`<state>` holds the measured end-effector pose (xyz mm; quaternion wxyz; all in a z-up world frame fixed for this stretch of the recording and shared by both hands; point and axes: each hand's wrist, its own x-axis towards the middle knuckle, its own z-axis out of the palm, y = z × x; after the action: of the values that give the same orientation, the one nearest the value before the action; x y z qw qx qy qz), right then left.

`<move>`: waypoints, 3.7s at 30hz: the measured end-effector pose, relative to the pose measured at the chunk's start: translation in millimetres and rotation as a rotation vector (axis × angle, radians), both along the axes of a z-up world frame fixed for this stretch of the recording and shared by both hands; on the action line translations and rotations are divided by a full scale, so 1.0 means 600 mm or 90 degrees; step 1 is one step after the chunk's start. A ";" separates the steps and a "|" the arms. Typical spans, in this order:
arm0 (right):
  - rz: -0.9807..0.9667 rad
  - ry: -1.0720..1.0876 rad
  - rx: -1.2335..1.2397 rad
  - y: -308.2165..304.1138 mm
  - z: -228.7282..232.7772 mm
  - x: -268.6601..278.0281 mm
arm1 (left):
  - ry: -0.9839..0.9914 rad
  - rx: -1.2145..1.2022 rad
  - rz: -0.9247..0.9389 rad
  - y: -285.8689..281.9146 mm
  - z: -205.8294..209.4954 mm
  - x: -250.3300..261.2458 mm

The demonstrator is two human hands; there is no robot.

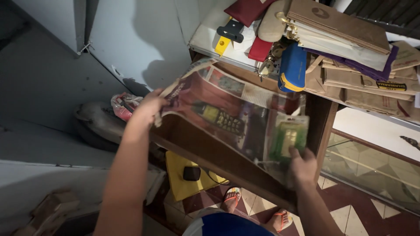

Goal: Emptying a wooden drawer of items and using a brush to clean the interior.

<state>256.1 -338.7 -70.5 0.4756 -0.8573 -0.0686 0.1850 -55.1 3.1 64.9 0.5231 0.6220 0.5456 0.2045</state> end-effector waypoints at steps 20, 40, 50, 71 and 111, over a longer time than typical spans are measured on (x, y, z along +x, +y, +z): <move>0.049 0.200 0.282 0.024 0.086 -0.031 | -0.358 0.006 0.141 0.038 -0.044 -0.289; -0.157 0.144 0.538 -0.565 0.093 0.018 | -0.316 0.116 -0.311 -0.305 0.226 0.108; -0.464 0.032 0.548 -0.883 0.054 -0.029 | -0.246 0.272 -0.611 -0.604 0.253 0.410; -0.813 0.005 0.488 -1.155 -0.197 -0.161 | 0.040 0.705 -0.782 -1.078 0.122 0.647; -0.930 0.045 0.175 -1.226 -0.328 -0.240 | 0.177 0.596 -0.955 -1.234 0.110 0.595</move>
<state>112.2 -1074.0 -267.4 0.5822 -0.6111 0.5115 -0.1610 301.8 -737.3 130.8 0.1413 0.9840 -0.0852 -0.0669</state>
